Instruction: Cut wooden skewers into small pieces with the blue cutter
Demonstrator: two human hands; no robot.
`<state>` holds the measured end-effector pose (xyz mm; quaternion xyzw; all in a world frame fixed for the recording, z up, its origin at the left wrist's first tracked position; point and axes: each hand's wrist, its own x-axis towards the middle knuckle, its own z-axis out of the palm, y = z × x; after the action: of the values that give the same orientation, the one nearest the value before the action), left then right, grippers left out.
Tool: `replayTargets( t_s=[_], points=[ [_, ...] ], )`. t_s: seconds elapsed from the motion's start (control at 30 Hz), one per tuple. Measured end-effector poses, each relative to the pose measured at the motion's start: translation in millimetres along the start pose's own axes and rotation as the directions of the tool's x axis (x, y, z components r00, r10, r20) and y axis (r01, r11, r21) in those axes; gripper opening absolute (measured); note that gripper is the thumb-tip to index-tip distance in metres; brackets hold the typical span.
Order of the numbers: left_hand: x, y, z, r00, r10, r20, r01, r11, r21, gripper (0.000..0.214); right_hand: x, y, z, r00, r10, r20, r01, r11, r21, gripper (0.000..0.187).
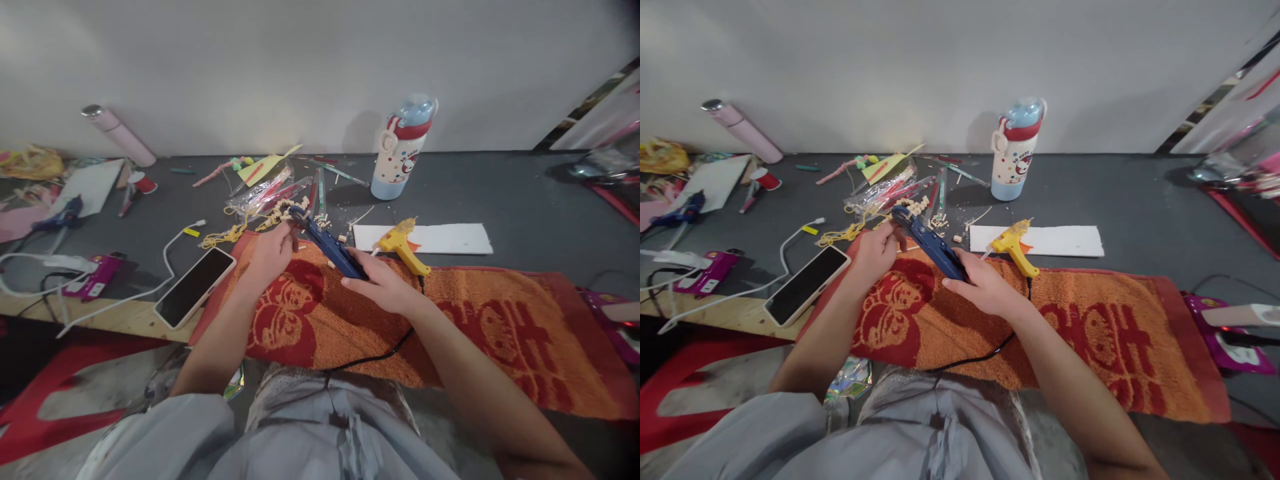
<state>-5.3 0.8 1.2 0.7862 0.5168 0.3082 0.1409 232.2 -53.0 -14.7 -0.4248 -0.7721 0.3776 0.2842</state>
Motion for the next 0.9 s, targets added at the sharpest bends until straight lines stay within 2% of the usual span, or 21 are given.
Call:
replayTargets(
  t_s=[0.53,0.9],
  points=[
    [2.0,1.2,-0.4,0.999,0.001,-0.036,0.001,0.999,0.038,0.020,-0.4,0.0,1.7,1.000,0.007,-0.003,-0.007,0.998,0.058,0.053],
    [0.2,-1.2,4.8,0.998,0.010,-0.060,-0.007,0.999,0.051,0.019,1.3,-0.7,6.6,0.998,0.026,-0.051,-0.026,1.000,0.010,0.048]
  ],
)
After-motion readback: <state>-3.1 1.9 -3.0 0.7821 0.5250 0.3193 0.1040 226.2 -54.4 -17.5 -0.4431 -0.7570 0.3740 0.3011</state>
